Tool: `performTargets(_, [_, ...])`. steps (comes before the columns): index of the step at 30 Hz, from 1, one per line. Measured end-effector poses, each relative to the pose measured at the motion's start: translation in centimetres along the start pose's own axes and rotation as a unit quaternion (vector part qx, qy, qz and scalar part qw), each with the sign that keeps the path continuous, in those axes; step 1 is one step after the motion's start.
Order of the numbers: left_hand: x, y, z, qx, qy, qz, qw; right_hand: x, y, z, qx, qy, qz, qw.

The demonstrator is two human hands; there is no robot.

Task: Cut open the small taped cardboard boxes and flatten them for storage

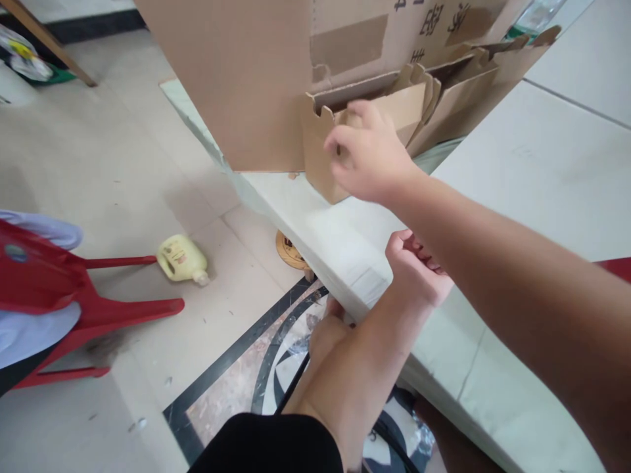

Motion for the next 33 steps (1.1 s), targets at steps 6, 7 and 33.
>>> performTargets(6, [-0.2, -0.8, 1.8, 0.007, -0.066, 0.036, 0.997, 2.4, 2.9, 0.1, -0.043, -0.029, -0.076, 0.996])
performTargets(7, [-0.1, -1.0, 2.1, 0.008, -0.060, 0.049, 0.997, 1.6, 2.4, -0.2, -0.034, -0.045, -0.090, 0.994])
performTargets(33, [7.2, -12.6, 0.2, 0.417, 0.161, -0.149, 0.882, -26.6, -25.2, 0.0, 0.148, -0.238, 0.108, 0.954])
Point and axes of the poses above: each hand's wrist, its own y-axis towards the middle knuckle, its own x-axis out of the palm, z = x × y, the point moved 1 cm from there along y, towards the middle knuckle, and after that the axes turned 12 degrees about z, right-handed, at the moved point
